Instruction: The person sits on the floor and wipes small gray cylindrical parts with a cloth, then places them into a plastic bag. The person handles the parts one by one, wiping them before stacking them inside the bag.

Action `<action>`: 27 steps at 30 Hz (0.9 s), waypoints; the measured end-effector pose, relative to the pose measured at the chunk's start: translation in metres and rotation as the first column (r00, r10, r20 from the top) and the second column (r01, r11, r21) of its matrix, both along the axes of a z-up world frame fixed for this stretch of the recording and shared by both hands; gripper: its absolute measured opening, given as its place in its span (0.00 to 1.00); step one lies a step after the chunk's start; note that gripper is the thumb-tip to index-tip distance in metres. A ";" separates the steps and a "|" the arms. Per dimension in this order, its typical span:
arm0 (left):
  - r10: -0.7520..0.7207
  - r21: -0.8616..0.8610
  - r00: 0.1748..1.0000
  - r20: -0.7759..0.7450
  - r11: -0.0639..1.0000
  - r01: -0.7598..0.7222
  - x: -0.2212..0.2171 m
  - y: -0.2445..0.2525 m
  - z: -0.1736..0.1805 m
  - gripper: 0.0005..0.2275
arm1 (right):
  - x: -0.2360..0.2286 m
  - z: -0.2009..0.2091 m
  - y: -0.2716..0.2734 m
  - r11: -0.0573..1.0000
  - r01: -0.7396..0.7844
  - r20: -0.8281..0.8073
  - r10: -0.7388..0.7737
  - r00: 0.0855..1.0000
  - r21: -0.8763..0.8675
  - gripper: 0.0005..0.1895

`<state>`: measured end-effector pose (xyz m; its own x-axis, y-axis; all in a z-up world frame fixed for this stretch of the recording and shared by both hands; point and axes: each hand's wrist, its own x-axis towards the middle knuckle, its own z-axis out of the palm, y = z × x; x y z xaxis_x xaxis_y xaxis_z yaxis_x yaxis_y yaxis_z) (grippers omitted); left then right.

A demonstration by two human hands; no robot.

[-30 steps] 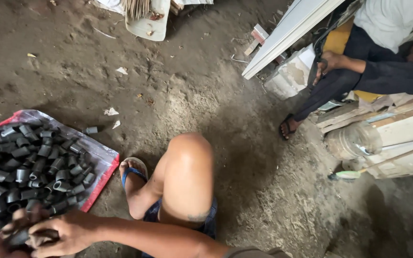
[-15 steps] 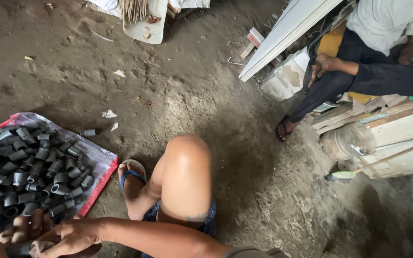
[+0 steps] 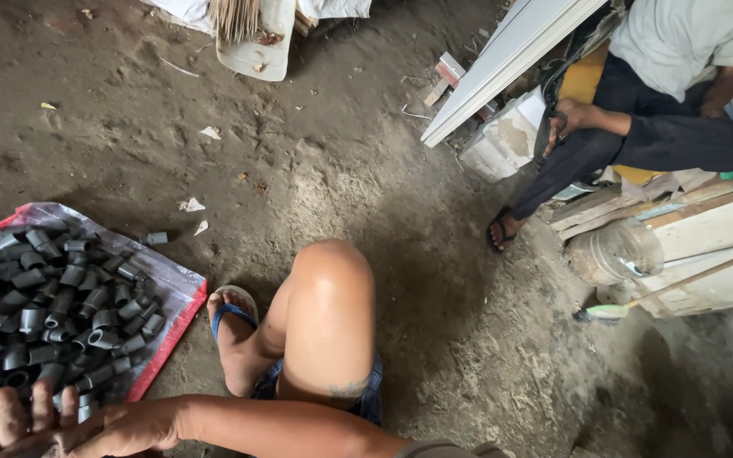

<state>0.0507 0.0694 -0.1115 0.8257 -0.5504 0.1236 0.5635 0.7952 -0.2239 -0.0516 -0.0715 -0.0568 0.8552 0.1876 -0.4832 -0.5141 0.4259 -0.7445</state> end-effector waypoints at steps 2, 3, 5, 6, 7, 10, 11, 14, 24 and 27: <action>-0.248 0.042 0.914 0.323 0.968 0.248 0.030 0.019 -0.084 0.27 | -0.003 -0.003 0.001 0.998 0.028 0.106 -0.034 0.994 0.060 0.15; -0.248 0.040 0.913 0.323 0.968 0.248 0.010 0.011 -0.048 0.27 | -0.003 -0.007 0.000 0.998 0.028 0.106 -0.034 0.994 0.059 0.15; -0.031 0.893 0.950 0.311 0.352 -0.281 -0.029 -0.006 0.025 0.33 | -0.004 -0.012 -0.003 0.995 -0.031 0.247 0.007 0.969 0.095 0.17; -0.030 0.892 0.950 0.312 0.353 -0.282 -0.011 0.005 -0.003 0.33 | -0.002 0.014 -0.007 0.995 -0.032 0.248 0.007 0.969 0.094 0.17; -0.091 0.826 0.954 0.286 0.528 -0.197 0.005 0.017 -0.032 0.26 | -0.001 0.038 -0.010 0.983 -0.094 0.341 0.034 0.939 0.161 0.10; -0.074 0.565 0.972 0.222 0.823 -0.066 0.009 0.028 -0.049 0.25 | 0.002 0.008 -0.008 0.977 -0.181 0.442 0.213 0.871 -0.114 0.20; -0.007 0.367 0.988 0.156 0.929 -0.052 0.004 0.027 -0.043 0.29 | 0.004 -0.020 -0.006 0.881 -0.181 0.397 0.369 0.840 -0.436 0.38; -0.072 0.151 0.979 0.191 0.988 0.043 0.016 0.025 -0.065 0.27 | 0.006 0.009 -0.010 0.770 -0.246 0.290 0.485 0.825 -0.589 0.35; -0.092 0.331 0.973 0.214 0.943 0.016 0.022 -0.010 -0.052 0.12 | 0.042 0.063 0.004 0.648 -0.586 -0.815 -0.093 0.572 -0.486 0.30; -0.101 0.311 0.966 0.238 0.950 0.022 0.050 -0.059 -0.024 0.12 | 0.011 0.116 -0.017 0.339 -0.511 -0.311 0.495 0.811 -0.790 0.55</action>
<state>0.1002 0.0108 -0.1353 0.7535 -0.6425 0.1394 0.6197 0.7649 0.1756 -0.0409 -0.0889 0.0592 0.7357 0.1008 -0.6698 -0.4218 -0.7055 -0.5695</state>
